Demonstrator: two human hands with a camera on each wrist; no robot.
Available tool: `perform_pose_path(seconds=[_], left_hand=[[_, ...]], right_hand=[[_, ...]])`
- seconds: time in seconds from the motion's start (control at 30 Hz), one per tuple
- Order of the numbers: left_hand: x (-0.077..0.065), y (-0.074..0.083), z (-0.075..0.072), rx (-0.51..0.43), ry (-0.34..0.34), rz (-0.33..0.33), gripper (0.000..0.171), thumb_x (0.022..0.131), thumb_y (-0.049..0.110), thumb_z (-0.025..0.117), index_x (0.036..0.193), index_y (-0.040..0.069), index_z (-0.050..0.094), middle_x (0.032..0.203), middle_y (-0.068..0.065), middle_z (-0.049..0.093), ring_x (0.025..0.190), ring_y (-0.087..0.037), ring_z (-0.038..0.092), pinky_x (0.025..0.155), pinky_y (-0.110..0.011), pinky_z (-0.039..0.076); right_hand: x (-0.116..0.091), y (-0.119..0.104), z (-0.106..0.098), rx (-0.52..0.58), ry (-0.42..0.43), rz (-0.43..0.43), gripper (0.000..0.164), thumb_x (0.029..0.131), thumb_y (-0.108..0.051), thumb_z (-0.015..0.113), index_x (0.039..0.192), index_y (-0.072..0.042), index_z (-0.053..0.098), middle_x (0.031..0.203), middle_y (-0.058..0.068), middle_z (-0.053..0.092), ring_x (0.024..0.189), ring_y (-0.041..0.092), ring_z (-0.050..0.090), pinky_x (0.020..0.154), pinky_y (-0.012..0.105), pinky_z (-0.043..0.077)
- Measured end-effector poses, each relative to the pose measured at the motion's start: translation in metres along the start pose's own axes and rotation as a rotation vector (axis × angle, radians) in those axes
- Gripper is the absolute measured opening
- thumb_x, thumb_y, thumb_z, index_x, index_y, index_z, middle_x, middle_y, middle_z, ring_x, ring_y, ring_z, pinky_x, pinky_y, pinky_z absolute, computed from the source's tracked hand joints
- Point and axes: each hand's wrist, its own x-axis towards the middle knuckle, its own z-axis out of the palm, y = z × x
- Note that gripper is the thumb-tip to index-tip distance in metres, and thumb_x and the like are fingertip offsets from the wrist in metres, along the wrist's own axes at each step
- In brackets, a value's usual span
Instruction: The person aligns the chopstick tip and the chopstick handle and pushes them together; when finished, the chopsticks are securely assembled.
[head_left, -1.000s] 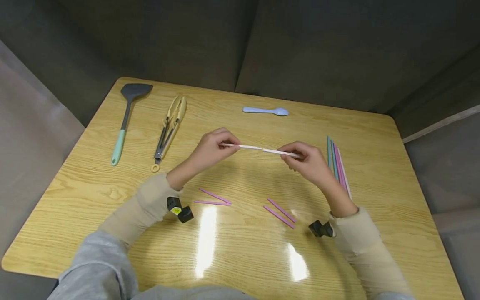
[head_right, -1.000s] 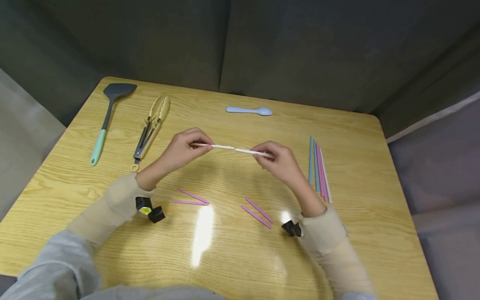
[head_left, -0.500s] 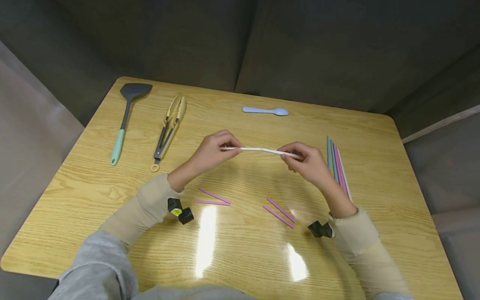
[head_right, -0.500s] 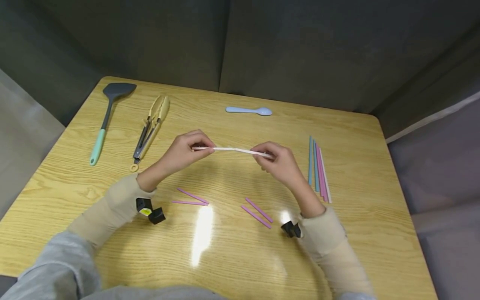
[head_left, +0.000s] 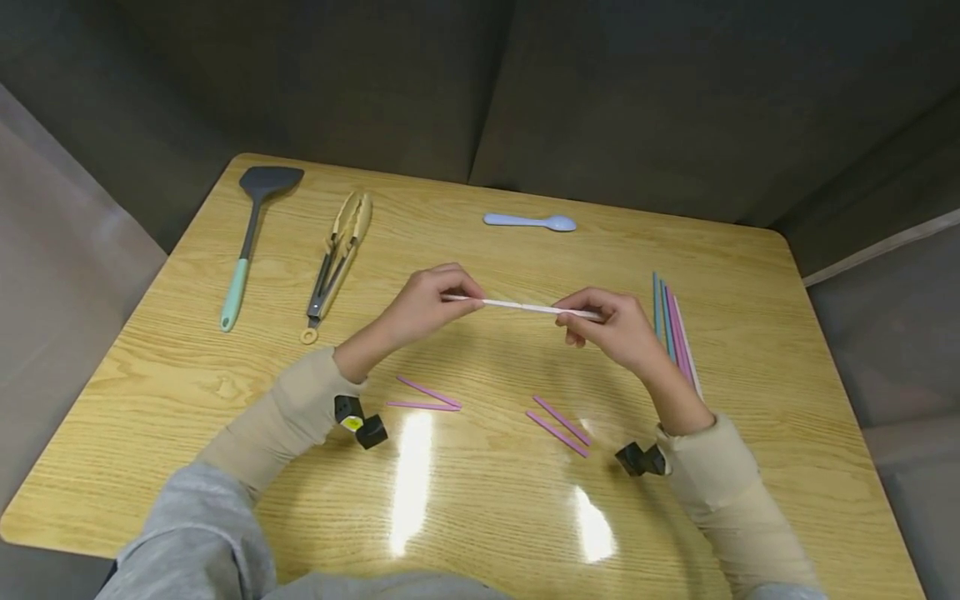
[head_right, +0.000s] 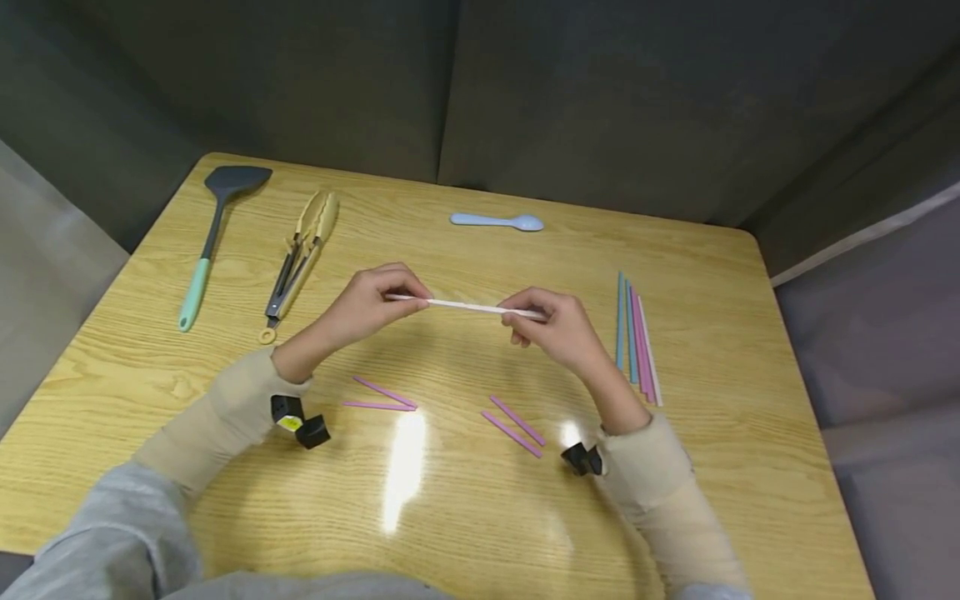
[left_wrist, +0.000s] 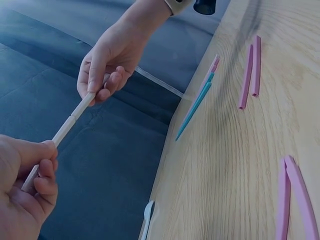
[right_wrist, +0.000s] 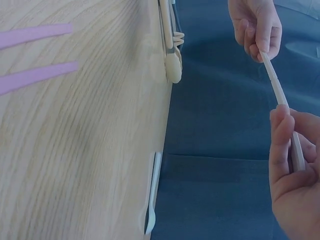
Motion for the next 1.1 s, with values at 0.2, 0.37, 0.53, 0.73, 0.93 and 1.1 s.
perform_pose_path(seconds=[0.2, 0.37, 0.53, 0.73, 0.93, 1.1], left_hand=[[0.003, 0.003, 0.007, -0.020, -0.007, 0.005, 0.011, 0.079, 0.013, 0.059, 0.084, 0.003, 0.062, 0.083, -0.005, 0.055, 0.079, -0.013, 0.055, 0.072, -0.020, 0.046], [0.003, 0.004, 0.011, -0.028, 0.006, 0.025, 0.008, 0.079, 0.010, 0.059, 0.082, 0.003, 0.062, 0.082, -0.004, 0.055, 0.078, -0.012, 0.054, 0.072, -0.020, 0.046], [0.004, 0.004, 0.015, -0.036, 0.022, 0.042, 0.006, 0.079, 0.009, 0.059, 0.081, 0.004, 0.063, 0.081, -0.002, 0.054, 0.078, -0.011, 0.054, 0.071, -0.020, 0.046], [0.003, 0.003, 0.017, -0.063, 0.016, 0.016, 0.006, 0.079, 0.009, 0.059, 0.081, 0.005, 0.062, 0.081, -0.002, 0.054, 0.080, -0.011, 0.054, 0.072, -0.020, 0.046], [0.000, 0.017, 0.014, -0.084, 0.000, -0.014, 0.007, 0.080, 0.006, 0.057, 0.082, 0.001, 0.062, 0.083, -0.005, 0.054, 0.081, -0.014, 0.054, 0.073, -0.022, 0.046], [-0.004, 0.033, 0.007, -0.029, -0.019, -0.019, 0.008, 0.080, 0.003, 0.056, 0.084, -0.003, 0.060, 0.085, -0.009, 0.055, 0.084, -0.018, 0.055, 0.074, -0.022, 0.046]], right_hand=[[-0.003, 0.001, -0.001, 0.049, 0.023, -0.038, 0.017, 0.081, -0.002, 0.053, 0.092, 0.011, 0.056, 0.068, -0.001, 0.059, 0.055, 0.014, 0.055, 0.050, 0.028, 0.047], [-0.004, 0.001, -0.003, 0.064, 0.019, -0.044, 0.016, 0.081, -0.002, 0.054, 0.091, 0.010, 0.055, 0.069, 0.001, 0.058, 0.056, 0.014, 0.054, 0.049, 0.027, 0.046], [-0.007, 0.002, -0.005, 0.078, 0.014, -0.038, 0.016, 0.082, -0.004, 0.053, 0.092, 0.008, 0.055, 0.071, 0.002, 0.058, 0.057, 0.018, 0.053, 0.050, 0.026, 0.046], [-0.008, 0.003, -0.007, 0.092, -0.014, -0.024, 0.014, 0.083, -0.004, 0.051, 0.093, 0.004, 0.055, 0.072, 0.001, 0.058, 0.059, 0.017, 0.053, 0.052, 0.027, 0.045], [-0.009, 0.006, -0.006, 0.133, -0.033, -0.045, 0.015, 0.083, -0.003, 0.051, 0.094, 0.006, 0.054, 0.074, 0.004, 0.057, 0.060, 0.016, 0.052, 0.053, 0.024, 0.045], [-0.007, 0.023, -0.007, 0.205, -0.049, -0.071, 0.018, 0.082, -0.009, 0.055, 0.095, 0.003, 0.056, 0.075, 0.007, 0.058, 0.061, 0.017, 0.053, 0.053, 0.026, 0.045]])
